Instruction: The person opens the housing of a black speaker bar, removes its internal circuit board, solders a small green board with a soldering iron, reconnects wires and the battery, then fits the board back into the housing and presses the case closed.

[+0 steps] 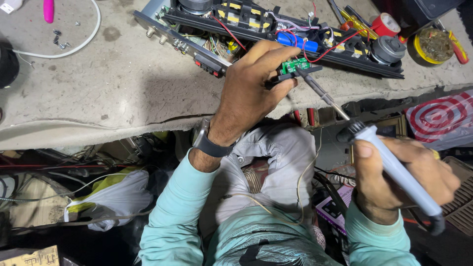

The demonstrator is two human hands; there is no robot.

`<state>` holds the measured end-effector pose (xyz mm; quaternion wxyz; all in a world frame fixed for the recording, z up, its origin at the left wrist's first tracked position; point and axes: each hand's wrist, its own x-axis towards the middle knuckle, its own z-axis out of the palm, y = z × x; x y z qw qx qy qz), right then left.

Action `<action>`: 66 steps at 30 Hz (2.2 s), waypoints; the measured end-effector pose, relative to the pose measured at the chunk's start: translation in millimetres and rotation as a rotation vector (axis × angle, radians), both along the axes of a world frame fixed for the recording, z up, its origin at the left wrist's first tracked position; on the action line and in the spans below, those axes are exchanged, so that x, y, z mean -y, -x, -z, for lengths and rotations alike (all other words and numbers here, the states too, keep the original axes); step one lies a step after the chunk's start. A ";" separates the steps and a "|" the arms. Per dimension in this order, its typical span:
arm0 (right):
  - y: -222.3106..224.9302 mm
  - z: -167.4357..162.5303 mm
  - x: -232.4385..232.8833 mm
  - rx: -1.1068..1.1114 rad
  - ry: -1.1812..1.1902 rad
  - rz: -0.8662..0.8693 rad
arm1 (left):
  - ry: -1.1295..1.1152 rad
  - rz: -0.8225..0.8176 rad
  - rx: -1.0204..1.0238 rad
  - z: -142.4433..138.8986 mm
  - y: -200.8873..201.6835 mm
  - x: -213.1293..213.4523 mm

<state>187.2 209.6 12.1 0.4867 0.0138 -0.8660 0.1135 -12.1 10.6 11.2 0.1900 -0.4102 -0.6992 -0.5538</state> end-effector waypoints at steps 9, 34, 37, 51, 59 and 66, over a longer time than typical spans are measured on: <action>0.1 3.2 -15.9 -0.013 0.490 -0.059 | -0.032 0.027 0.137 4.9 -3.3 -5.3; 16.0 16.4 -15.6 0.034 0.231 -0.004 | -0.031 0.185 0.133 11.9 4.1 7.1; 17.2 13.4 -12.8 0.035 0.208 -0.005 | -0.046 0.207 0.147 13.6 4.0 7.8; 16.5 11.7 -10.3 -0.139 0.641 -0.258 | -0.043 0.238 0.063 19.7 6.5 11.6; -27.3 65.0 -72.9 -0.292 0.932 -0.396 | -0.056 0.318 0.152 14.6 6.0 16.4; -67.5 128.8 -166.1 -0.432 1.139 -0.285 | -0.022 0.318 0.172 14.0 8.1 22.8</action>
